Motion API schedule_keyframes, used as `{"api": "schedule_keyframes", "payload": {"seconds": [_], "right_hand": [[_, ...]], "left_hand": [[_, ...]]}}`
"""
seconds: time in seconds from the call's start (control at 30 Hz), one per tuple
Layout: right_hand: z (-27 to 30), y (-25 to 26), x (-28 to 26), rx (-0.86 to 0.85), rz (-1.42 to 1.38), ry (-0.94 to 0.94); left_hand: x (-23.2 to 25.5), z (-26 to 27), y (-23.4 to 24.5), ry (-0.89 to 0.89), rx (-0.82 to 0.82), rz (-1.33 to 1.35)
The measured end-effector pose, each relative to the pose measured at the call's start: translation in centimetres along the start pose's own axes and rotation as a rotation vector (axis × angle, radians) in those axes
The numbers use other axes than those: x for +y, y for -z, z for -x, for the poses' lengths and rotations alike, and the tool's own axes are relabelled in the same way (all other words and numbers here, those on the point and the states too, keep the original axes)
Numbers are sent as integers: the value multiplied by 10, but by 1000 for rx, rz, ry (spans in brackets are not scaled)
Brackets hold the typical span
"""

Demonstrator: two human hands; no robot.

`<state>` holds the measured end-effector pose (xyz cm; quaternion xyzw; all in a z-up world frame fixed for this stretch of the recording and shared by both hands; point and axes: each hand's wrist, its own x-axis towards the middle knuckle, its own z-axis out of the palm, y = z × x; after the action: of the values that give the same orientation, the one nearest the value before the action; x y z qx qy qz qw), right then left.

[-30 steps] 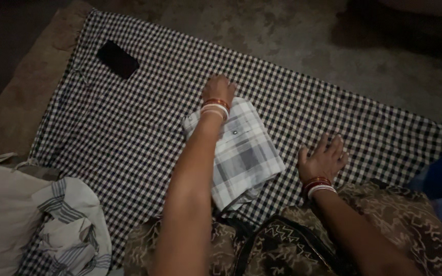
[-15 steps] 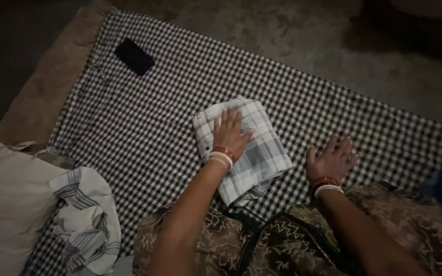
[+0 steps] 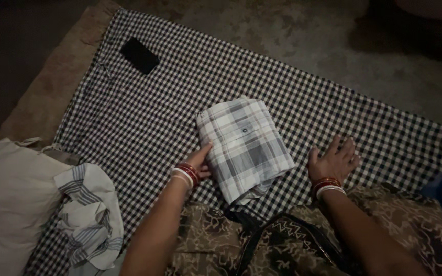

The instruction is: The person folds a plaid shirt and a white striped cloth on a checkered mat. They smooth the shirt, fold the sleeves and sides, then roll and fold it into a compact bundle. They then fold the striped cloth into a small rectangle.

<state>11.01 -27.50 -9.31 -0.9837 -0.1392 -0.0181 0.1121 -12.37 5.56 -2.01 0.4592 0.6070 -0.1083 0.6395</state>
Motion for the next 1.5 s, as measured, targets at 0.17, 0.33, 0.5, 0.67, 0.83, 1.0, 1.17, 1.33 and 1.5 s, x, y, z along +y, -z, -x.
{"api": "schedule_keyframes", "payload": {"seconds": [0.17,0.33,0.5,0.67,0.83,1.0,1.17,1.33,1.5], "right_hand": [[-3,0,1,0,-3,4],[-1,-4,3,15,2,8],[-2,0,2,-1,-7,7],[-1,3,1,-11,-24,9],[0,6,-2,-12,-36,7],[1,11,-3,-16,-47,16],[2,15,-6,-21,-48,6],[2,11,-4,-3,-70,22],[4,-2,0,34,3,25]], "left_hand": [[5,8,-15,-44,12,-71],[0,4,-27,-279,-134,239],[29,27,-33,-525,-41,228],[87,102,16,-583,62,59],[136,166,86,-780,521,-384],[137,161,158,-1139,1052,-1049],[68,85,189,-808,1299,-1340],[-37,11,168,-697,786,-1388],[-49,-4,168,-620,858,-1361]]}}
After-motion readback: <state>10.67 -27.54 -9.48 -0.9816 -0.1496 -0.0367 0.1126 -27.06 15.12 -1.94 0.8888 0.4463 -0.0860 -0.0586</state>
